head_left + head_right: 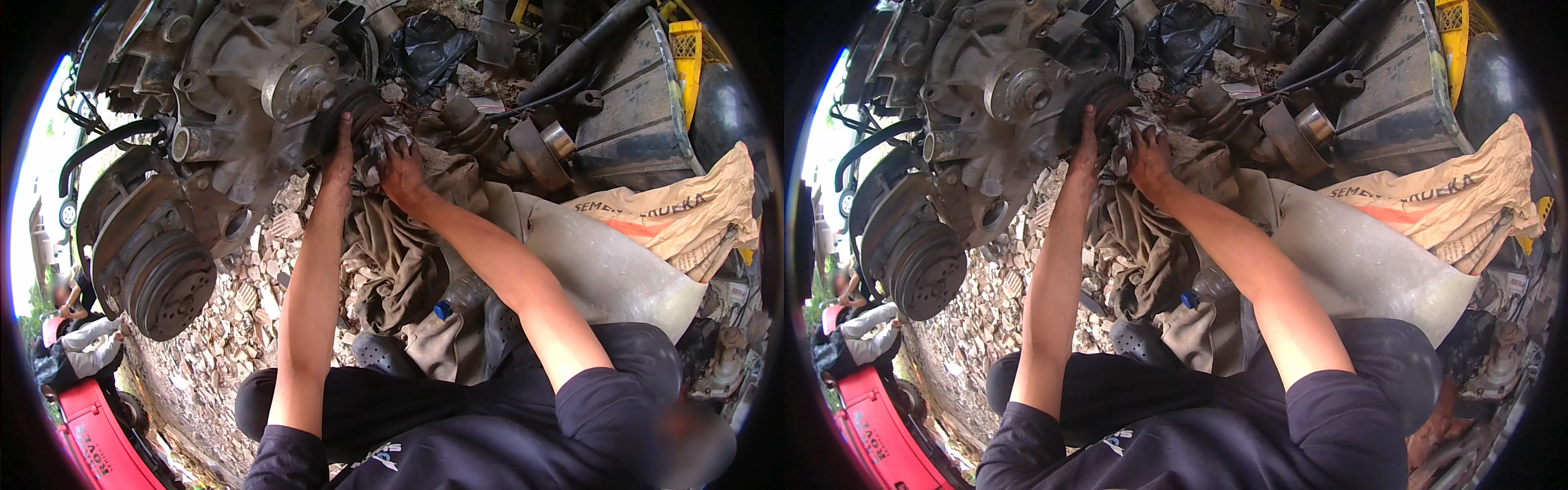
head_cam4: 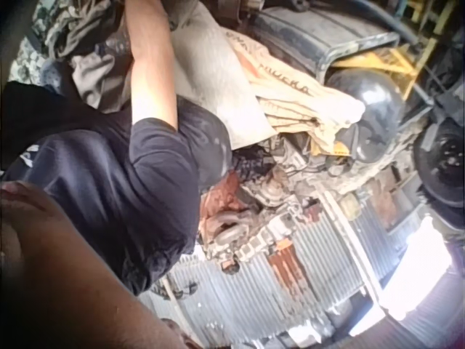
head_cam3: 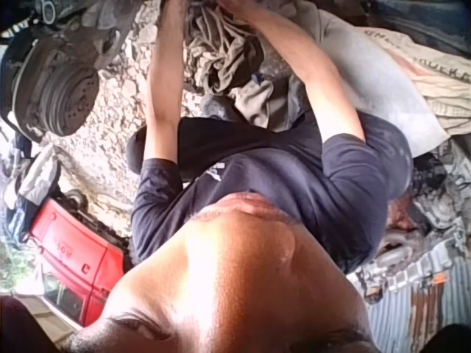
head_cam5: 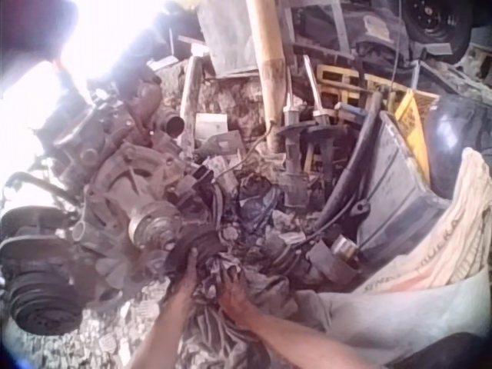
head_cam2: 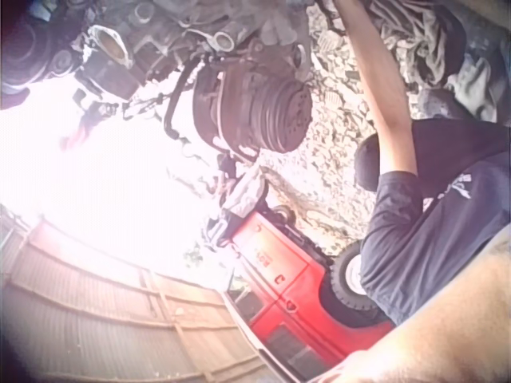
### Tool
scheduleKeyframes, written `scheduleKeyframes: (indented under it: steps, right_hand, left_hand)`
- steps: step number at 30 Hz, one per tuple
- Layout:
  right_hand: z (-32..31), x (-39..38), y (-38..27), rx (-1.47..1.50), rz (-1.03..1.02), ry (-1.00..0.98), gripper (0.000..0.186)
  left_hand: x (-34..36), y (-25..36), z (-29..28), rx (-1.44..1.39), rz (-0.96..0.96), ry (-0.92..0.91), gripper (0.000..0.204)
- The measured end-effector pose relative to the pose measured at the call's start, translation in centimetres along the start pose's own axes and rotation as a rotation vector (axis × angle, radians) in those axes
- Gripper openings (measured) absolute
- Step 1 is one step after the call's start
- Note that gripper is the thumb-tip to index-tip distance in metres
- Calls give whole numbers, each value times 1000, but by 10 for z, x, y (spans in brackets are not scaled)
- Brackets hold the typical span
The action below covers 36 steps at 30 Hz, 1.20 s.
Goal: The person cleans and lubricates components of a car engine by hand, using a cloth to wipe surfaces and a plastic bottle to pour liquid onto specific parts.
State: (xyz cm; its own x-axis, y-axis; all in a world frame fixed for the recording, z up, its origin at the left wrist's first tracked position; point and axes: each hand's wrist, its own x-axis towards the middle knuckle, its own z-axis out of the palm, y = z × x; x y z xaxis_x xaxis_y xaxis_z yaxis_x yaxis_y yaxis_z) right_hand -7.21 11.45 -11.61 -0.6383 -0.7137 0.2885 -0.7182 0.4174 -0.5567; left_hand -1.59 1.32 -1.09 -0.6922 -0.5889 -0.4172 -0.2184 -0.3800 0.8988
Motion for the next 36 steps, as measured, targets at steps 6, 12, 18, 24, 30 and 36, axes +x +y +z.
scheduleKeyframes:
  steps: [6, 12, 18, 24, 30, 36]
  right_hand:
    - [-23, 7, -23, -85, -289, -1, 18]
    - [-14, 4, -53, 212, -111, -72, 27]
    - [-14, 30, -21, 890, 315, -35, 31]
    - [-23, 13, -6, 742, 594, 176, 35]
    - [-14, -10, -53, 157, 49, -90, 31]
    - [-18, 8, -37, 840, 39, -109, 26]
  left_hand:
    - [-17, 6, -14, 69, -64, 99, 95]
    - [-16, 5, -13, 106, -68, 225, 100]
    - [-4, -14, -50, 53, -62, 69, 105]
    - [-26, 3, -13, 120, -23, 30, 111]
    - [-20, -1, -25, 116, 11, 82, 108]
    - [-19, -7, -28, 99, 31, 94, 104]
